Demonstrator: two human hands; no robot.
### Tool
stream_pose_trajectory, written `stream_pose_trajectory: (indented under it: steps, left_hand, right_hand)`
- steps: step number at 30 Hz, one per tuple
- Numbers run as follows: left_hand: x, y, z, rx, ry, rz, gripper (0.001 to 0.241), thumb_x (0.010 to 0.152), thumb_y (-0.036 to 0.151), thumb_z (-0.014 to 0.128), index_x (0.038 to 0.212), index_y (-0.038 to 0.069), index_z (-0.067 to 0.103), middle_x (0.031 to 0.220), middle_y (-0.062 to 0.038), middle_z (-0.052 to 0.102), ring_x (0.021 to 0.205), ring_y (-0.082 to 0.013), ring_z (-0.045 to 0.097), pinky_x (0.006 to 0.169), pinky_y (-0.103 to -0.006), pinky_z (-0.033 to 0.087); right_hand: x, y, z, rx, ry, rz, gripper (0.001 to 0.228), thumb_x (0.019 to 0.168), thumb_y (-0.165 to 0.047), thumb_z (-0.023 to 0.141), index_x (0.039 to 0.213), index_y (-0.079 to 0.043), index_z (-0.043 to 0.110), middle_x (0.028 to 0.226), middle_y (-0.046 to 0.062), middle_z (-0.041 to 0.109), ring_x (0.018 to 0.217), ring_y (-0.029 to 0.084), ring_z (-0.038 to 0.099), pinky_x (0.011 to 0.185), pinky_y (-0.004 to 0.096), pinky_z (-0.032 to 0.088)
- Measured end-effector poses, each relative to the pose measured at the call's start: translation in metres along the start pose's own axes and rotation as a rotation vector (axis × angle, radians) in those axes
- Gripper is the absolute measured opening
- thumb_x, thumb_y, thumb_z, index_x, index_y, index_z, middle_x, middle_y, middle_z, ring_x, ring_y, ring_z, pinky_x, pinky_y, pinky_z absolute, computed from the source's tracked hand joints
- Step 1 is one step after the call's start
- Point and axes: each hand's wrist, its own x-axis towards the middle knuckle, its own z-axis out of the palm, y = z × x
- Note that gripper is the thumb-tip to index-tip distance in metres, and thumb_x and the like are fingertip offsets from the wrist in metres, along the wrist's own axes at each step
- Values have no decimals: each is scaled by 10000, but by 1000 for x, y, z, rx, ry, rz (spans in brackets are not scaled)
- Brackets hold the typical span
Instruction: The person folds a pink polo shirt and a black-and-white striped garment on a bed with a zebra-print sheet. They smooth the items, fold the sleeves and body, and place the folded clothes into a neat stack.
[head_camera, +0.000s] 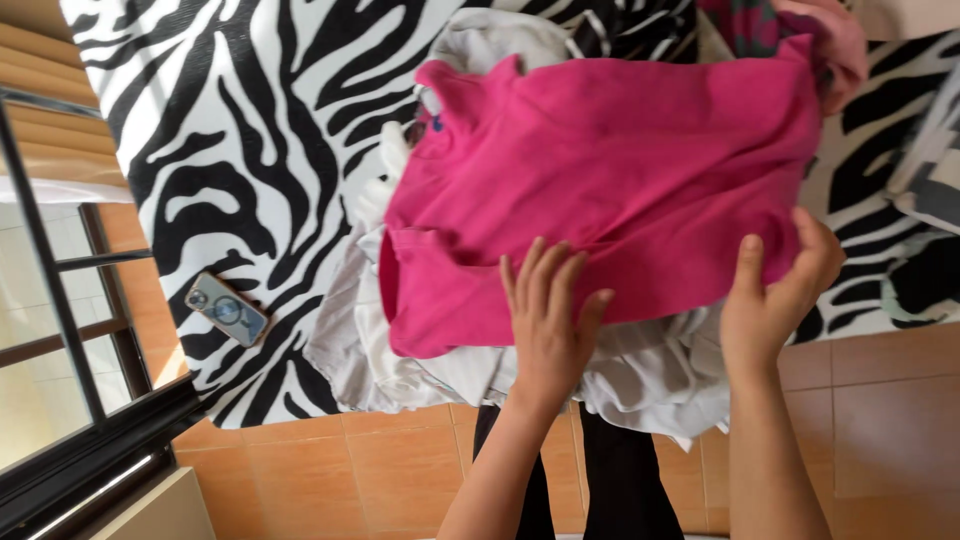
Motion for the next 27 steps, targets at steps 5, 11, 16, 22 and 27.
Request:
stream_pose_trajectory:
  steps: [5,11,16,22,27]
  left_hand:
    - [-17,50,38,-45,-186,97,618,932,439,747,1425,106,580,1529,-93,524,1534,-346,395,1280,-649,206]
    - [-21,68,68,120,-230,83,848,795,587,762,1503,192,515,1606,-95,423,1545,-388,290,1221,-705,135]
    - [-16,65,79,232,-292,21,974,706,610,776,1542,222,459,1635,-98,362,1540,-389,249,1208,-704,101]
    - [-15,70,64,202,-157,7,925,746,576,773,1502,139,469,1570,-145,408,1502,-396,294,1211,-675,137]
    - [-47,68,56,188,101,-80,515,967,364,731,1368,74,586,1414,-128,573,1406,-344,467,1214,-554,305]
  right_hand:
    - [-15,96,-12,116,2,421,771,868,-201,870,1447,49,428,1329,178,441,1178,283,453,990,403,405]
    - [-28,148,-68,484,-25,686,211,1043,-75,789,1216,22,718,878,30,631,827,127,501,760,272,401]
    - [19,142,-143,69,-234,177,124,986,-51,773,1087,-18,708,989,64,666,925,182,600,868,308,482]
    - [52,111,-118,-10,-518,229,381,892,-119,763,1263,-77,689,1142,99,662,1015,259,634,748,356,519]
    - [78,76,-76,106,-382,-132,386,960,-151,761,1323,-69,659,1368,95,627,1289,320,568,1101,434,460]
